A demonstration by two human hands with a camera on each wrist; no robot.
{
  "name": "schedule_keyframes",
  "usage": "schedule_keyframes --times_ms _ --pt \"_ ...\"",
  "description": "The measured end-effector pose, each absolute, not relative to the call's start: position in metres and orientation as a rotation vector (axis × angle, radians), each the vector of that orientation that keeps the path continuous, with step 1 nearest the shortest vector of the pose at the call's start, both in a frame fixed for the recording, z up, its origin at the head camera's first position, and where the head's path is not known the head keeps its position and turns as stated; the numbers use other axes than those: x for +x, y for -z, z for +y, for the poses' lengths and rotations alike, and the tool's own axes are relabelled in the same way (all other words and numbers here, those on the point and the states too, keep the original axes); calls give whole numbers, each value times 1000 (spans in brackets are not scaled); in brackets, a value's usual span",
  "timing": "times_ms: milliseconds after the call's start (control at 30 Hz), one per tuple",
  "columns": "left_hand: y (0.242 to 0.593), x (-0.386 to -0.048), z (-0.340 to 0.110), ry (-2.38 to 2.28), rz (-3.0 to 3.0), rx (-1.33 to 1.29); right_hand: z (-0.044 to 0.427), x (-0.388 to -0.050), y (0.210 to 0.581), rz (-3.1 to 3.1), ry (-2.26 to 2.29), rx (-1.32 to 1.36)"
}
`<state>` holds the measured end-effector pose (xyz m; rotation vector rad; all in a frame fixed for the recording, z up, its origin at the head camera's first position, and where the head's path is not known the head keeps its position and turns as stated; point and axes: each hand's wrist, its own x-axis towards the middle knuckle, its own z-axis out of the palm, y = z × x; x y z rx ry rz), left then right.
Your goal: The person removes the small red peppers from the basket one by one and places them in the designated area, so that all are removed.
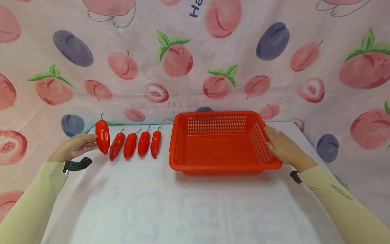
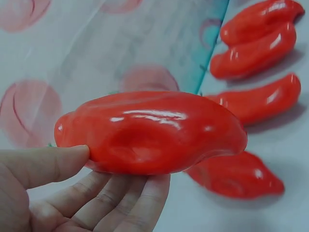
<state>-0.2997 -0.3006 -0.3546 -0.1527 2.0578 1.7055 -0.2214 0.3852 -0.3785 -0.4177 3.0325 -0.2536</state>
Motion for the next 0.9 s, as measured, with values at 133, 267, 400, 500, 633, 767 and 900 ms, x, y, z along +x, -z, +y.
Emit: schedule_keyframes --times_ms 133,267,400,500,633,767,900 --pt "359 -304 -311 -1725 2019 -199 385 -221 379 3028 264 -402" --pt "367 -309 -319 -1680 2043 -251 386 -221 380 3030 271 -395" --pt "376 -314 -326 -1577 2112 -256 386 -221 380 3041 276 -408" --pt "383 -317 -329 -1493 2178 -236 386 -221 380 3037 269 -403" --pt "390 -323 -328 -1427 2231 -269 385 -222 380 3031 260 -410" --pt "397 -330 -324 -1406 2242 -373 386 -222 381 3032 268 -416" --pt "403 -333 -324 -1406 2213 -471 387 -223 381 3029 270 -413"
